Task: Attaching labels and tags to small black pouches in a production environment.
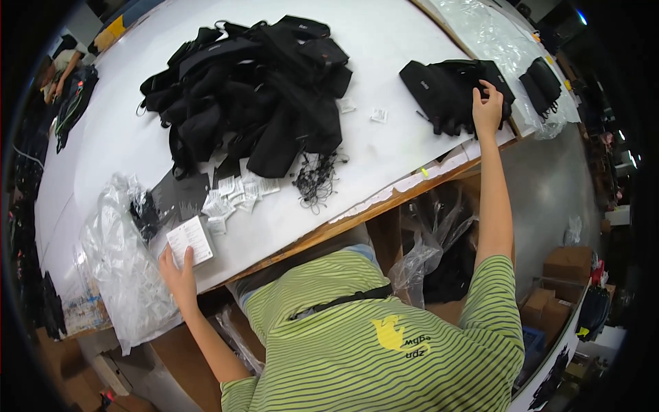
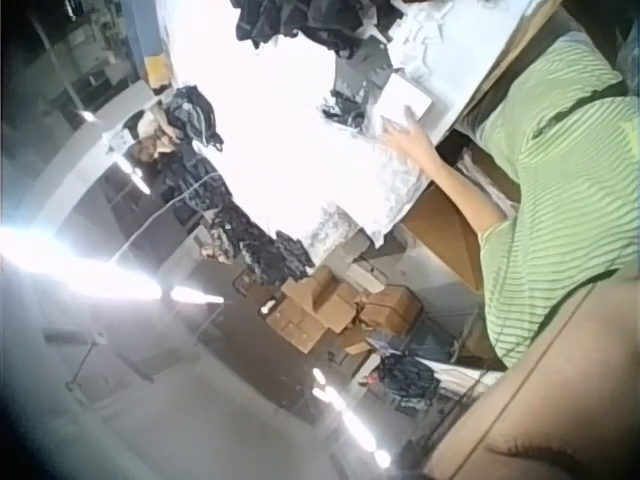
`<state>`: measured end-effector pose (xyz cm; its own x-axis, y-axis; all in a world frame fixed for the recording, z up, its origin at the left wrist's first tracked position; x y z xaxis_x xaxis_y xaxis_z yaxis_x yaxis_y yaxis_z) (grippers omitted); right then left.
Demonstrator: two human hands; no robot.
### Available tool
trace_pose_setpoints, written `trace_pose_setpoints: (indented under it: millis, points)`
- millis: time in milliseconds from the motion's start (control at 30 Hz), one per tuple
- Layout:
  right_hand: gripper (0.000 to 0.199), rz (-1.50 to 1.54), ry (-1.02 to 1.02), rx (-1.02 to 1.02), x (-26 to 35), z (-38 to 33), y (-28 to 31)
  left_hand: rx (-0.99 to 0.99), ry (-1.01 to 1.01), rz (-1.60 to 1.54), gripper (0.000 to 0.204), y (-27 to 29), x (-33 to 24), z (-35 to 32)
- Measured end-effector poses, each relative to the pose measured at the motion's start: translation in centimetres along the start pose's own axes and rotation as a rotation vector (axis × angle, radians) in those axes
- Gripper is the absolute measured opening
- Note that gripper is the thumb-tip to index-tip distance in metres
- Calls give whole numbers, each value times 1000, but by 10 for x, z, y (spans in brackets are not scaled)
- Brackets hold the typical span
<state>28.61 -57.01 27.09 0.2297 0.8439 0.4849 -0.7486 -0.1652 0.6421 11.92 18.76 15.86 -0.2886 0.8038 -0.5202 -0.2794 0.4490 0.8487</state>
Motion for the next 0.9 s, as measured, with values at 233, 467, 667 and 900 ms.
trace_pose_setpoints:
  millis: [233, 467, 667, 900]
  points:
    - [15, 241, 146, 362, 75, -52, -62, -199, -65, 170, 56, 18, -37, -7]
    - [12, 284, 397, 976, 189, -188, -104, -41, 222, -19, 47, 23, -23, -9]
    - [9, 235, 621, 1079, 241, -259, -73, 7, 143, -709, 50, 30, -59, -23]
    - [14, 382, 796, 987, 280, -303, -71, 63, 208, -864, 46, -3, -93, -46]
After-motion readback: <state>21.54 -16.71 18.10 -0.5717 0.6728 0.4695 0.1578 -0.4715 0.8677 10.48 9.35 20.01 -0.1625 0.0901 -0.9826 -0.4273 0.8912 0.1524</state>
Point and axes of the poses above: each hand's wrist, its own z-axis towards the middle knuckle, its own y-axis out of the back of the hand, x = y × z, the point moved 9 cm from there along z, towards the middle knuckle, and after that the axes turned 1 degree about z, right-handed, at the moved point
